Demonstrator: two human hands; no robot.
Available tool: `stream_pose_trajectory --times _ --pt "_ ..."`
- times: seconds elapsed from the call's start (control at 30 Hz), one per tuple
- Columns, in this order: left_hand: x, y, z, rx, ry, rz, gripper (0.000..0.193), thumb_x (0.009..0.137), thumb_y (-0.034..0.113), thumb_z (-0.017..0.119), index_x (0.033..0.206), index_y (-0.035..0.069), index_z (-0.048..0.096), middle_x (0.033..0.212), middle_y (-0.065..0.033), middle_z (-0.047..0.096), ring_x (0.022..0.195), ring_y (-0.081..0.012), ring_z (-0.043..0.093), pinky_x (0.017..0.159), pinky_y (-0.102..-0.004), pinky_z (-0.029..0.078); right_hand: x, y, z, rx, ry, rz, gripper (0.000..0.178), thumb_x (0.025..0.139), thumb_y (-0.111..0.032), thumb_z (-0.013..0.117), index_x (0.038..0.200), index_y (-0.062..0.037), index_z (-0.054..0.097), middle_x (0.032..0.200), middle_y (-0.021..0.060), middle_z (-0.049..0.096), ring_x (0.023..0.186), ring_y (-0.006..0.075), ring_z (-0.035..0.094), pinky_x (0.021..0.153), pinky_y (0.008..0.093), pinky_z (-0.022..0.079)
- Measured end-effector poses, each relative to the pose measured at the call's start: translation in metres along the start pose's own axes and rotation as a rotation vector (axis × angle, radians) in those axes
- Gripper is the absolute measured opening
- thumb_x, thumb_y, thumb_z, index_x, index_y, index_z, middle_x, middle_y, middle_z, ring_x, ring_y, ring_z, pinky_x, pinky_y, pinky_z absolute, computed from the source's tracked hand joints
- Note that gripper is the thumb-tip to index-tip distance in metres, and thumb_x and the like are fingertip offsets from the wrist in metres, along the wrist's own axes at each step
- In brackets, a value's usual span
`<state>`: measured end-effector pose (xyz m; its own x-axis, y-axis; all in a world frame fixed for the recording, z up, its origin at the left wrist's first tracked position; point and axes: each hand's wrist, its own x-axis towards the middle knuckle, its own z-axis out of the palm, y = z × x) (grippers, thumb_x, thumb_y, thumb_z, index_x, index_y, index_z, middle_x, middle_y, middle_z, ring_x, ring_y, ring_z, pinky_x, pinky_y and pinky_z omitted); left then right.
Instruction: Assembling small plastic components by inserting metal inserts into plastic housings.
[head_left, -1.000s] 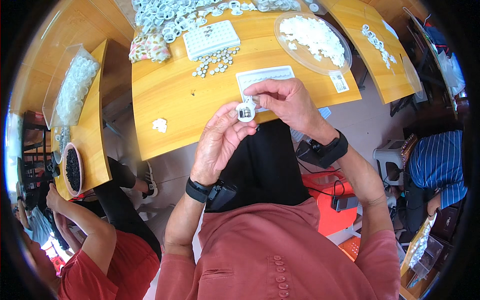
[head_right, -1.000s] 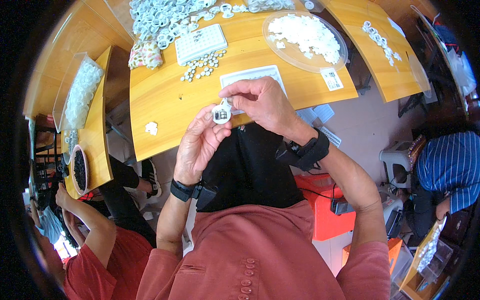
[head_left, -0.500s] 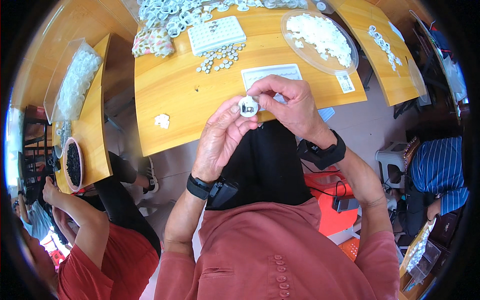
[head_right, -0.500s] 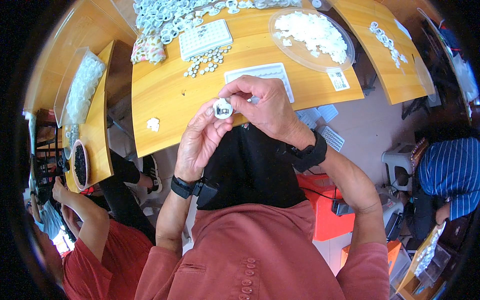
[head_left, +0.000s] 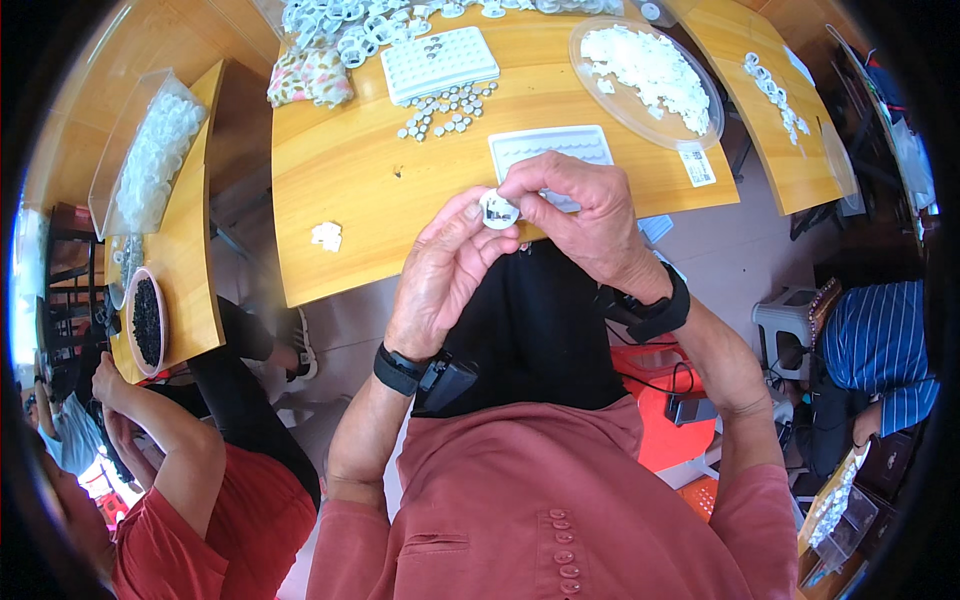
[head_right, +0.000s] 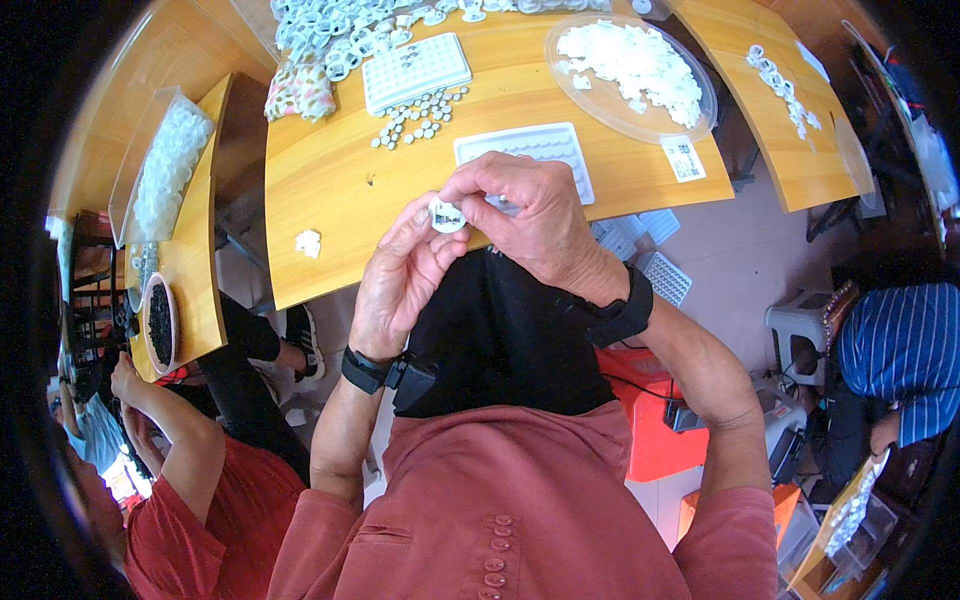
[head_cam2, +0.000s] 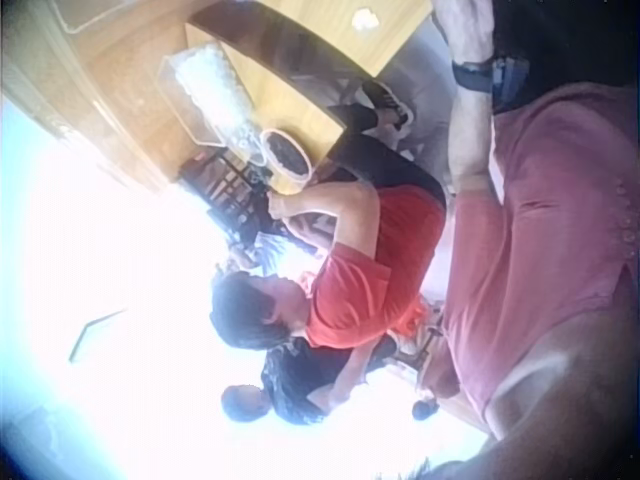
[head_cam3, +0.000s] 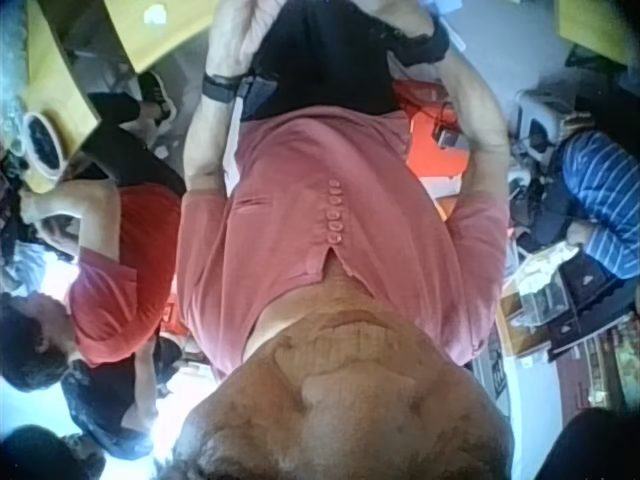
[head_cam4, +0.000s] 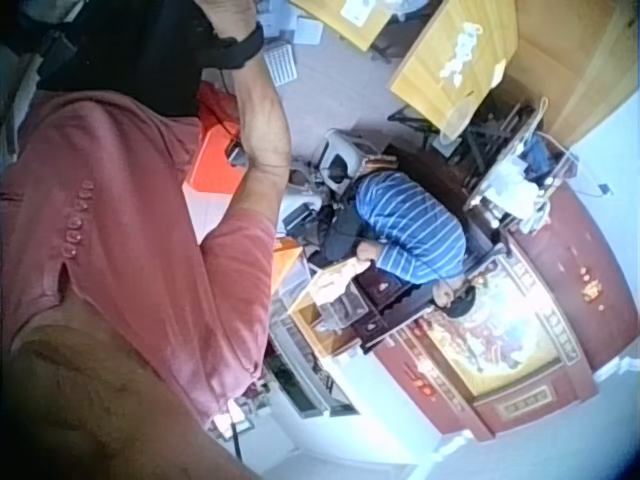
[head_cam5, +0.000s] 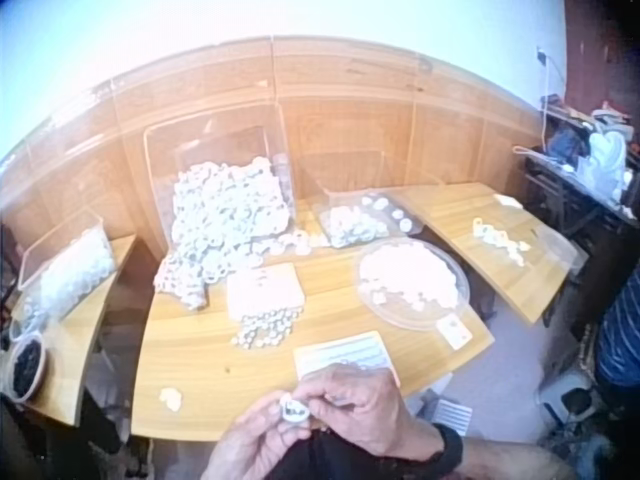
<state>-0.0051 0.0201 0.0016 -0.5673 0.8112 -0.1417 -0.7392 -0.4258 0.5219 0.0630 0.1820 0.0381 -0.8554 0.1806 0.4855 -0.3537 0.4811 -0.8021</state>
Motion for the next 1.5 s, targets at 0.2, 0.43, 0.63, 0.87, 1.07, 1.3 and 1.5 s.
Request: stream_pose_trajectory --times 0.2,0.43,0.63,0.87,1.07,1.3,1.5 --pt "0.0010 0.0006 -0.0003 0.003 0.016 0.001 0.030 0.096 0.014 0.047 0.118 -0.007 0.048 0.106 -0.0169 0.060 0.092 -0.0229 0.063 0.083 -0.0319 0.053 -0.0006 0.0008 -0.0003 0.012 -0.029 0.014 0.014 0.075 0.007 0.062 0.086 -0.0027 0.065 0.082 0.0091 0.066 0.076 0.0197 0.066 0.064 0.0276 0.050" --pt "0.0012 0.0014 -0.0002 0.036 0.004 0.009 0.027 0.096 0.013 0.047 0.115 -0.006 0.049 0.103 -0.0159 0.061 0.090 -0.0214 0.063 0.082 -0.0313 0.053 0.0015 -0.0004 -0.0011 -0.052 -0.039 -0.053 0.014 0.074 0.006 0.064 0.084 -0.0038 0.065 0.081 0.0082 0.066 0.078 0.0220 0.066 0.067 0.0288 0.050" --pt "0.0012 0.0015 0.0012 0.040 0.008 0.008 0.025 0.096 0.013 0.048 0.113 -0.005 0.050 0.100 -0.0150 0.061 0.087 -0.0205 0.063 0.080 -0.0309 0.053 0.0015 0.0018 0.0002 -0.104 -0.024 -0.106 0.016 0.072 0.005 0.065 0.084 -0.0054 0.066 0.080 0.0053 0.066 0.079 0.0233 0.065 0.069 0.0305 0.050" --pt "0.0009 0.0005 -0.0009 0.041 -0.009 -0.006 0.025 0.096 0.013 0.048 0.114 -0.005 0.050 0.099 -0.0153 0.061 0.085 -0.0218 0.064 0.079 -0.0316 0.054 0.0016 0.0000 -0.0035 -0.142 -0.071 -0.151 0.015 0.071 0.002 0.067 0.083 -0.0072 0.065 0.082 0.0039 0.065 0.079 0.0225 0.063 0.070 0.0305 0.047" --pt "0.0009 -0.0006 -0.0038 0.044 -0.023 -0.004 0.026 0.095 0.013 0.049 0.115 -0.005 0.050 0.100 -0.0160 0.061 0.086 -0.0231 0.064 0.080 -0.0326 0.054 0.0011 -0.0011 -0.0045 -0.182 -0.069 -0.199 0.017 0.070 0.000 0.069 0.084 -0.0089 0.065 0.081 0.0036 0.064 0.077 0.0225 0.062 0.071 0.0307 0.046" --pt "0.0020 -0.0029 -0.0031 0.041 -0.056 0.017 0.027 0.095 0.014 0.050 0.115 -0.004 0.050 0.101 -0.0160 0.061 0.088 -0.0247 0.063 0.082 -0.0339 0.052 -0.0016 -0.0015 -0.0031 -0.242 -0.037 -0.285 0.024 0.064 0.001 0.071 0.084 -0.0097 0.065 0.081 0.0034 0.064 0.077 0.0233 0.061 0.073 0.0310 0.047" --pt "0.0020 -0.0051 -0.0003 0.051 -0.027 0.027 0.027 0.095 0.014 0.050 0.115 -0.005 0.050 0.101 -0.0158 0.061 0.088 -0.0237 0.063 0.082 -0.0332 0.053 -0.0021 -0.0009 -0.0059 -0.250 -0.057 -0.271 0.024 0.064 0.001 0.071 0.085 -0.0094 0.065 0.082 0.0036 0.064 0.077 0.0223 0.061 0.071 0.0307 0.047"
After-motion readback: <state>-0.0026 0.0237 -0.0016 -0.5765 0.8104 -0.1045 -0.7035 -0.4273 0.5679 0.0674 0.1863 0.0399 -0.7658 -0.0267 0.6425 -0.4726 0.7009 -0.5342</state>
